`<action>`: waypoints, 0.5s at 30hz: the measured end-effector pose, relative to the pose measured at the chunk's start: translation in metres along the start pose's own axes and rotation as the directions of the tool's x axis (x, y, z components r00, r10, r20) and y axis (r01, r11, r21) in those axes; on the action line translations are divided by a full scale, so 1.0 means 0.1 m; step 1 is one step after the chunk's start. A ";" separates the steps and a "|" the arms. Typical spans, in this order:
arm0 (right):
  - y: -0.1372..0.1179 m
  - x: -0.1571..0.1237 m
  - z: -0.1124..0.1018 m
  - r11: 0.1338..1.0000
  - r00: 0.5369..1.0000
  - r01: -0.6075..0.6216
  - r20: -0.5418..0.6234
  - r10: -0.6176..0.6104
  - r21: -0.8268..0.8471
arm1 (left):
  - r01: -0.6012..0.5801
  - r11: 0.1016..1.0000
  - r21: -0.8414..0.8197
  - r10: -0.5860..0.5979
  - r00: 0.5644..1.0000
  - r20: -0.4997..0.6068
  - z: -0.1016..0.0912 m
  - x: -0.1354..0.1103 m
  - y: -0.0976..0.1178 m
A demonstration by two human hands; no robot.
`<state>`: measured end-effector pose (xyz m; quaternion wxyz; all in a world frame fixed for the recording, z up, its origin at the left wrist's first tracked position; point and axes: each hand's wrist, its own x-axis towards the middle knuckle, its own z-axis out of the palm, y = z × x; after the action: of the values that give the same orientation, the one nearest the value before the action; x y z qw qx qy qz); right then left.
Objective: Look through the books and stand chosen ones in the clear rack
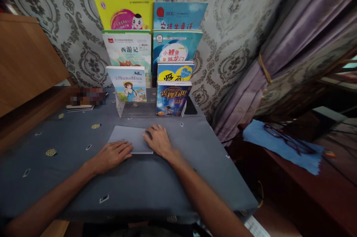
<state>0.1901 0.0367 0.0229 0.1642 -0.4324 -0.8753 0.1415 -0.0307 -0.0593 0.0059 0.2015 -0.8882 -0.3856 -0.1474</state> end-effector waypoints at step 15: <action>0.11 0.07 0.10 0.225 0.999 -0.004 0.014 -0.045 0.974 | 0.530 0.638 -0.558 -0.747 0.600 -0.285 -0.51 0.22 -0.22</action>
<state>0.1896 0.0482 0.0106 0.3823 -0.2217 -0.6056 0.6618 -0.0383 -0.0556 0.0649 0.0293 -0.6352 -0.5786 -0.5107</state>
